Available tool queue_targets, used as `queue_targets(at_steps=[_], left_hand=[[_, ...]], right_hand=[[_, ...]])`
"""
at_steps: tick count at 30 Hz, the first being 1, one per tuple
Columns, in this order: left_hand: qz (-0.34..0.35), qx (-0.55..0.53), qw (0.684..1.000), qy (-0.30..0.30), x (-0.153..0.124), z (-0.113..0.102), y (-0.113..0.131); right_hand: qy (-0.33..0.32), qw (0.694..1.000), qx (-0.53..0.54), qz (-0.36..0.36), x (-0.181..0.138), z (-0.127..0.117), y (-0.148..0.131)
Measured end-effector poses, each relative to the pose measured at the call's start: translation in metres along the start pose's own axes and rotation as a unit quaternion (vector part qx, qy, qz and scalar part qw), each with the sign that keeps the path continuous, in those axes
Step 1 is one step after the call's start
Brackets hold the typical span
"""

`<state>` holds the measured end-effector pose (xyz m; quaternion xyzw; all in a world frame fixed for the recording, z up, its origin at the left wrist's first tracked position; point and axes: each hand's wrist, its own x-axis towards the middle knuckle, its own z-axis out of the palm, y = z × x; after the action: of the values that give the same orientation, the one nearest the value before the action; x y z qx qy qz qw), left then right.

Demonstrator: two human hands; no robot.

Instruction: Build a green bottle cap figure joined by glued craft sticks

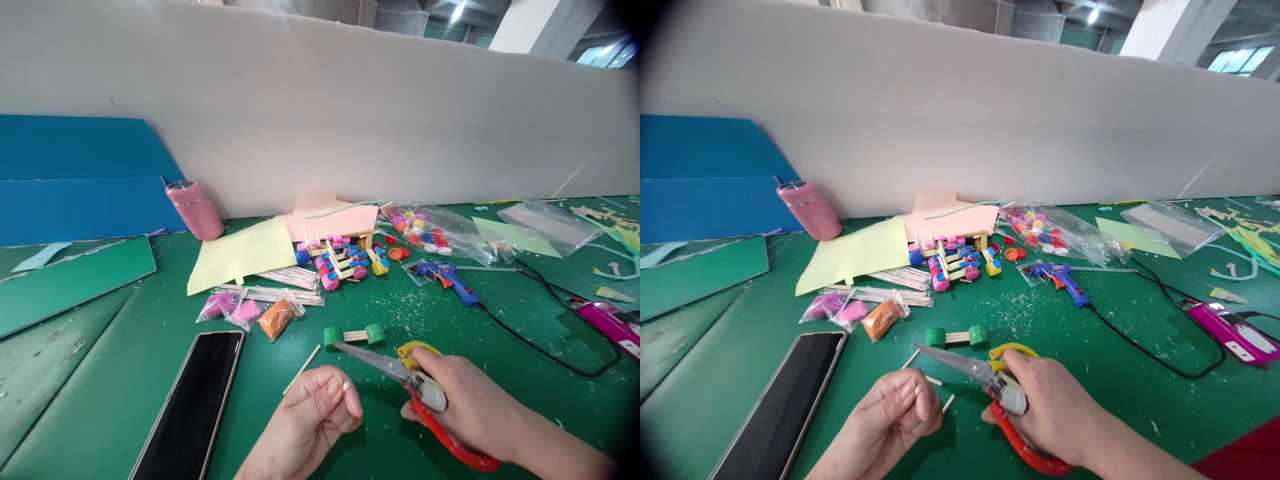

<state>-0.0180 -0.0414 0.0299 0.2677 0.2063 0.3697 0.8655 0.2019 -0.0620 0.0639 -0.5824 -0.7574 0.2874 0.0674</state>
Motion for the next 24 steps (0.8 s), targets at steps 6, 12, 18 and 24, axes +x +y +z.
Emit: queue_targets(at_steps=[6,12,18,24], left_hand=[[0.009,-0.034,0.999,-0.031,0.003,-0.002,0.001],[0.032,-0.057,0.998,-0.027,0.005,-0.004,0.001],[0.043,-0.058,0.997,-0.013,0.006,-0.005,0.000],[0.043,-0.037,0.998,0.002,0.007,-0.008,-0.001]], right_hand=[[-0.016,1.000,0.019,-0.004,0.000,-0.007,-0.008],[-0.002,1.000,0.007,-0.022,-0.004,-0.001,-0.002],[0.010,0.999,-0.011,-0.032,-0.005,0.001,0.003],[0.008,0.999,-0.024,-0.024,-0.005,0.002,0.005]])
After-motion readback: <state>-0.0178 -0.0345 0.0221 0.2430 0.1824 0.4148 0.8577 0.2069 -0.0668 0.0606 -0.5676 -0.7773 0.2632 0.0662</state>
